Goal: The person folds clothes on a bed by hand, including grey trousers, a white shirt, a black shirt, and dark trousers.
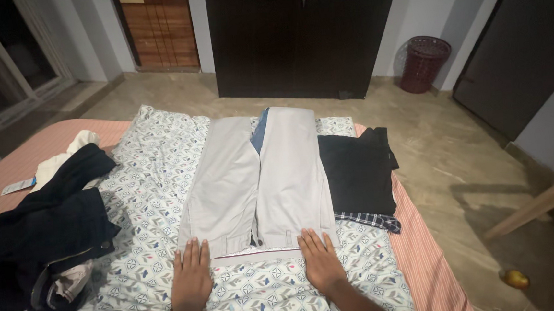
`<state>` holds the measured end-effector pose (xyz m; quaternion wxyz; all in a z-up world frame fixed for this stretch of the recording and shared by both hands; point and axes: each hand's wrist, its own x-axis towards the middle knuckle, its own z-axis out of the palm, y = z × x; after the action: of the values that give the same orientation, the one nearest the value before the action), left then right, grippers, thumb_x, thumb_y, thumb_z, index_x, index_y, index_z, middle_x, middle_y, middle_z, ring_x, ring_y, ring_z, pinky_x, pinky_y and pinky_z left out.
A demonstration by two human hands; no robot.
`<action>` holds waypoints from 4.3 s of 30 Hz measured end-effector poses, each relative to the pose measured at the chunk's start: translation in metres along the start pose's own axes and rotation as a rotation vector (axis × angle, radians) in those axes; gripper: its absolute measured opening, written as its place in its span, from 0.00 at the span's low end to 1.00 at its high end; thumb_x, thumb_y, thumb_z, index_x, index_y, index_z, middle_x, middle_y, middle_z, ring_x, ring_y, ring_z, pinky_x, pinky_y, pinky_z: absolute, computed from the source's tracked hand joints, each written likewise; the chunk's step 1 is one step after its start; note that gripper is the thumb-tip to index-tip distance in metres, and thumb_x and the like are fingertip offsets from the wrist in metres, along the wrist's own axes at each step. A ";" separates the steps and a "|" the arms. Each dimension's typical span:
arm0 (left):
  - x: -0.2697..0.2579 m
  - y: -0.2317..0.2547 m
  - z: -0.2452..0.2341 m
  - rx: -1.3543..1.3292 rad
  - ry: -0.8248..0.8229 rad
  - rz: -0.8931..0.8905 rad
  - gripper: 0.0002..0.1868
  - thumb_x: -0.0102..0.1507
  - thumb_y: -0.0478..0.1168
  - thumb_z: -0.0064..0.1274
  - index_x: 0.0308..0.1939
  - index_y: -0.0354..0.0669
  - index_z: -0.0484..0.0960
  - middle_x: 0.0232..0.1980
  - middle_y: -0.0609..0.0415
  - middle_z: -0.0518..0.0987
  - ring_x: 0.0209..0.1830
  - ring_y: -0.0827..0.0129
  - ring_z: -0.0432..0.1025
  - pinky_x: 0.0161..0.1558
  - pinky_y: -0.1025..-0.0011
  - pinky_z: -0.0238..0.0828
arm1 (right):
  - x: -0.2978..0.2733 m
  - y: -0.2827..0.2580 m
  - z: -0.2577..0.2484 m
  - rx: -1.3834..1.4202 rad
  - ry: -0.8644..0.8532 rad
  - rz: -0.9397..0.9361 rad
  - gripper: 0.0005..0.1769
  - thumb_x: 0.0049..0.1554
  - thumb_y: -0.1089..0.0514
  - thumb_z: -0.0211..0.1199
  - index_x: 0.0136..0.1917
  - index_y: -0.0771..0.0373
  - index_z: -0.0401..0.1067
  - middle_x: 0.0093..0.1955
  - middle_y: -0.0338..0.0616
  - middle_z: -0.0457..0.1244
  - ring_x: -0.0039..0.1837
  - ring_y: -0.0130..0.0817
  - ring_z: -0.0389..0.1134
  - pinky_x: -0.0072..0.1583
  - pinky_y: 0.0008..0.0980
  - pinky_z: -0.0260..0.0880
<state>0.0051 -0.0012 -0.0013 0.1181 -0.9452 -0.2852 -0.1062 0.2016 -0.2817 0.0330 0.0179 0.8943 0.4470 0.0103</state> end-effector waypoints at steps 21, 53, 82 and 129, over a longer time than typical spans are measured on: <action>0.023 0.011 -0.039 -0.223 -0.080 -0.063 0.27 0.68 0.59 0.42 0.69 0.57 0.68 0.80 0.52 0.59 0.84 0.66 0.49 0.86 0.55 0.33 | 0.010 -0.008 -0.067 0.099 -0.172 0.065 0.34 0.67 0.41 0.39 0.80 0.57 0.50 0.83 0.46 0.47 0.85 0.37 0.43 0.84 0.44 0.32; 0.044 0.031 -0.011 -0.269 -0.065 0.013 0.42 0.66 0.69 0.33 0.78 0.53 0.54 0.81 0.49 0.50 0.82 0.58 0.40 0.76 0.45 0.28 | 0.050 -0.008 0.000 0.166 0.107 -0.080 0.45 0.65 0.31 0.40 0.80 0.67 0.46 0.84 0.57 0.40 0.85 0.43 0.35 0.80 0.48 0.26; 0.099 0.063 -0.010 -0.303 -0.132 0.106 0.37 0.69 0.64 0.30 0.77 0.52 0.55 0.81 0.49 0.51 0.82 0.59 0.42 0.77 0.47 0.30 | 0.083 -0.013 0.011 0.206 0.170 -0.113 0.44 0.65 0.34 0.44 0.78 0.71 0.49 0.82 0.63 0.43 0.84 0.50 0.39 0.79 0.52 0.31; 0.129 0.041 0.042 -0.240 -0.051 0.004 0.41 0.67 0.67 0.29 0.78 0.50 0.54 0.81 0.50 0.51 0.82 0.61 0.42 0.77 0.50 0.31 | 0.094 -0.014 0.007 0.294 0.002 -0.073 0.43 0.66 0.35 0.33 0.81 0.69 0.41 0.85 0.60 0.34 0.86 0.47 0.30 0.80 0.48 0.23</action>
<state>0.1385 0.0441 -0.0135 -0.0029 -0.9555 -0.2713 -0.1155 0.2468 -0.1981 0.0253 -0.1133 0.8704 0.4760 -0.0547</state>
